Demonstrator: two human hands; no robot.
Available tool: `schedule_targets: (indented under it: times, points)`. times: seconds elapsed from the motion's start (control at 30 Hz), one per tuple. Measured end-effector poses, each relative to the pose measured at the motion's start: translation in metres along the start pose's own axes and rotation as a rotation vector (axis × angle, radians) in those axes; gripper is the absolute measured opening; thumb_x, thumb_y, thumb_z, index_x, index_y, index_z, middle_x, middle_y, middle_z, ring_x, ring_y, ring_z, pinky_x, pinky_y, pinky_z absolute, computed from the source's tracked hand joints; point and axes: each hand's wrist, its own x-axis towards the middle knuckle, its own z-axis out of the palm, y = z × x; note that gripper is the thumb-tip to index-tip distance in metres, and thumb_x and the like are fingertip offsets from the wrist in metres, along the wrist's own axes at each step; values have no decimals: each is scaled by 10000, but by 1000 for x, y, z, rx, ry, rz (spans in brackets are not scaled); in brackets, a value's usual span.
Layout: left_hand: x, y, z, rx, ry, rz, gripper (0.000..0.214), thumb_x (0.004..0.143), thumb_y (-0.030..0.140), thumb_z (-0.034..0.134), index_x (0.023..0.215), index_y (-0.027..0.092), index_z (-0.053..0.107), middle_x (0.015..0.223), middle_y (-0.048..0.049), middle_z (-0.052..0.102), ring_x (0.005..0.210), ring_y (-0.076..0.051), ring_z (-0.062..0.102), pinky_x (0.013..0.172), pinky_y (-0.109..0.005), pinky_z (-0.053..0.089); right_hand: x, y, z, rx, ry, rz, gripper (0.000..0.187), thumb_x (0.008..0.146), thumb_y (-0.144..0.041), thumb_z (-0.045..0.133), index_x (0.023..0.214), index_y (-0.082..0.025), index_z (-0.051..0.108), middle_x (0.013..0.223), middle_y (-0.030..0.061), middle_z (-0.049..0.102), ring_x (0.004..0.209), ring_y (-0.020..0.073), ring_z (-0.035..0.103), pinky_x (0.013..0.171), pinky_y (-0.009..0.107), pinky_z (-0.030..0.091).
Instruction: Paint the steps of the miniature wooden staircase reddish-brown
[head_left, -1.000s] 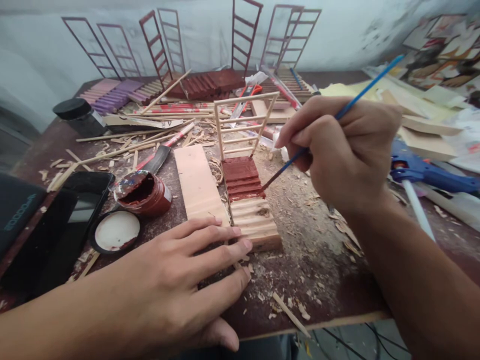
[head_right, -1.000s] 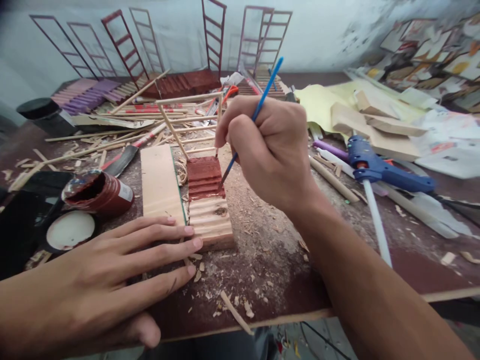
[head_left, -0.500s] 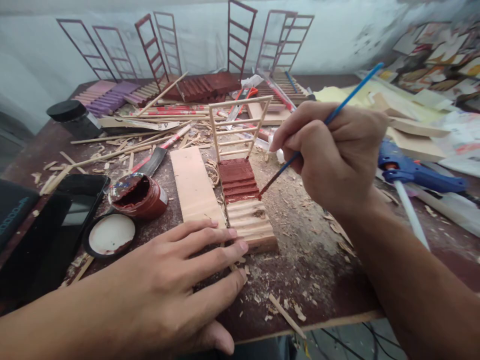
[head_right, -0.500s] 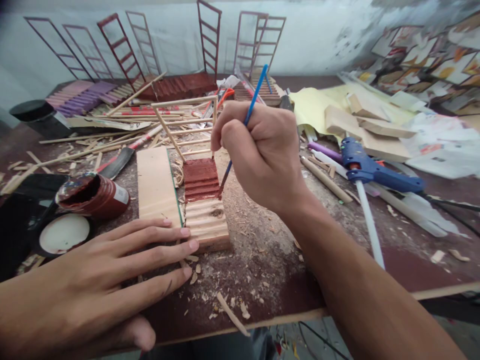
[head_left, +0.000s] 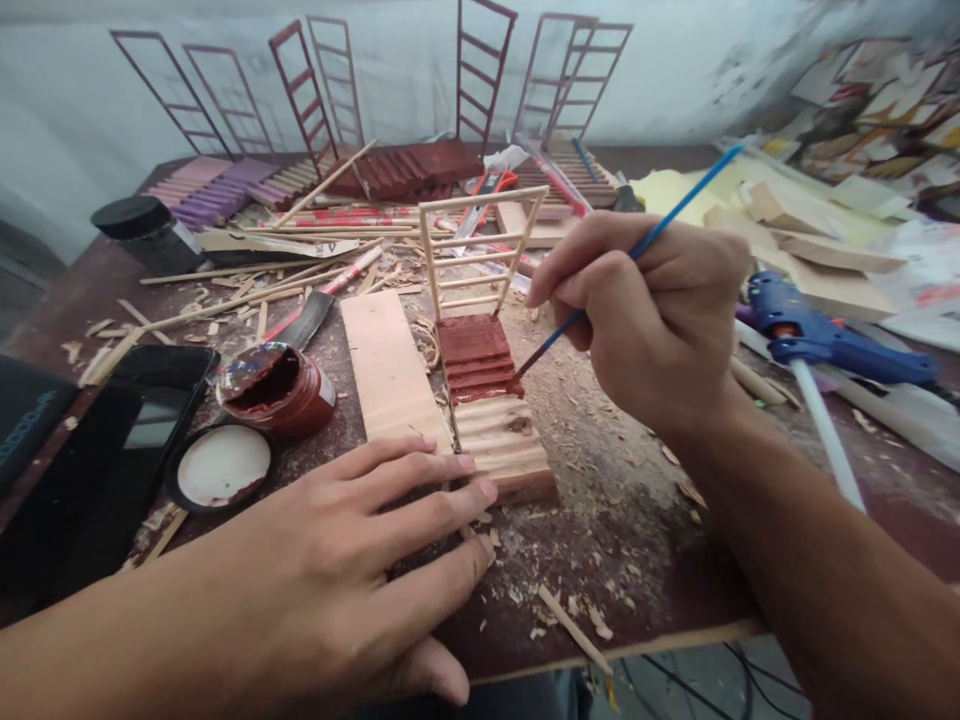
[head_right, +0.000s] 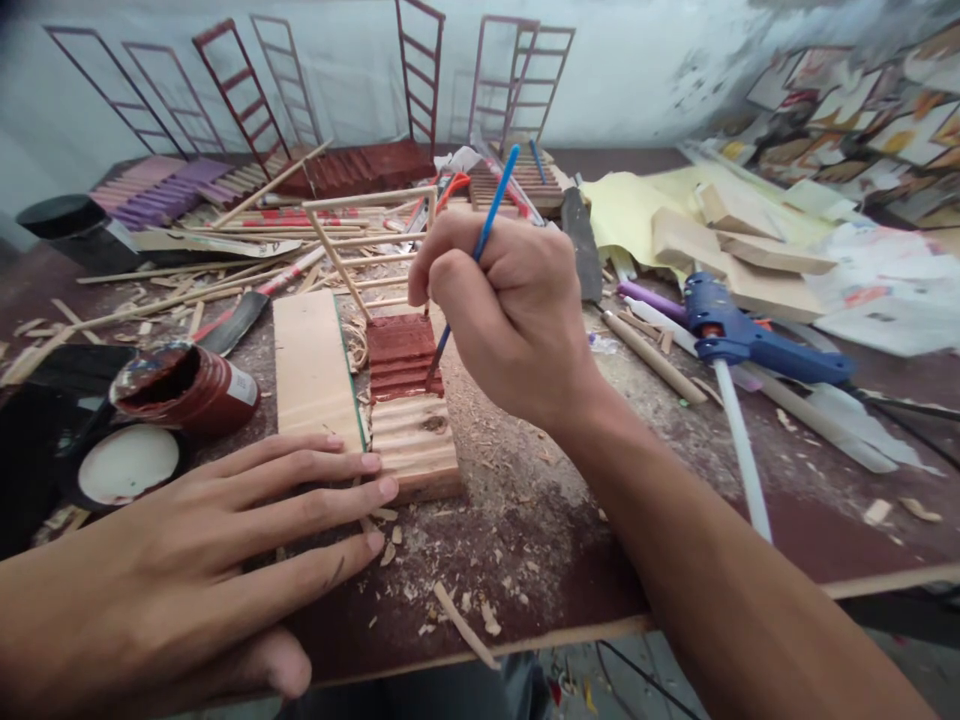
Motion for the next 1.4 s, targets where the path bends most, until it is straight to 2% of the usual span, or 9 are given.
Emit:
schedule_targets:
  times: [0.13,0.3,0.5,0.9,1.4]
  points:
    - [0,0,-1,-9,-11,-4,470,971,488,515,1209,97,622,1319,-120,612,1203,-311,571,1074,-515,460,1,1,2,4,3,-27,289,839,-34,498,667,-206,652,629,3,572,576,110,494,552,280,380]
    - [0,-1,-1,-7,-5,4,475,974,495,504,1201,96,628,1309,-127,620,1200,-309,576,1065,-510,471,0,0,5,15,28,-17,277,833,-43,503,660,-206,645,609,-9,546,576,109,483,555,274,376]
    - [1,-1,0,-13,2,1,464,984,483,493,1207,98,625,1304,-127,622,1194,-300,581,1062,-496,476,1,-2,4,-9,-8,-22,271,838,-60,502,660,-202,647,563,-27,490,549,97,467,539,259,358]
    - [1,0,-1,-25,-9,-5,464,981,490,494,1194,99,627,1286,-126,631,1201,-291,571,1076,-489,463,-1,-4,3,11,-48,-12,263,825,-60,503,698,-208,681,572,-17,526,492,98,433,476,274,319]
    - [0,-1,0,-17,-24,-14,483,970,503,512,1222,104,613,1318,-121,611,1227,-306,549,1091,-504,443,-2,-7,6,19,-76,-4,249,852,-92,514,696,-197,677,565,-27,526,501,89,454,498,250,360]
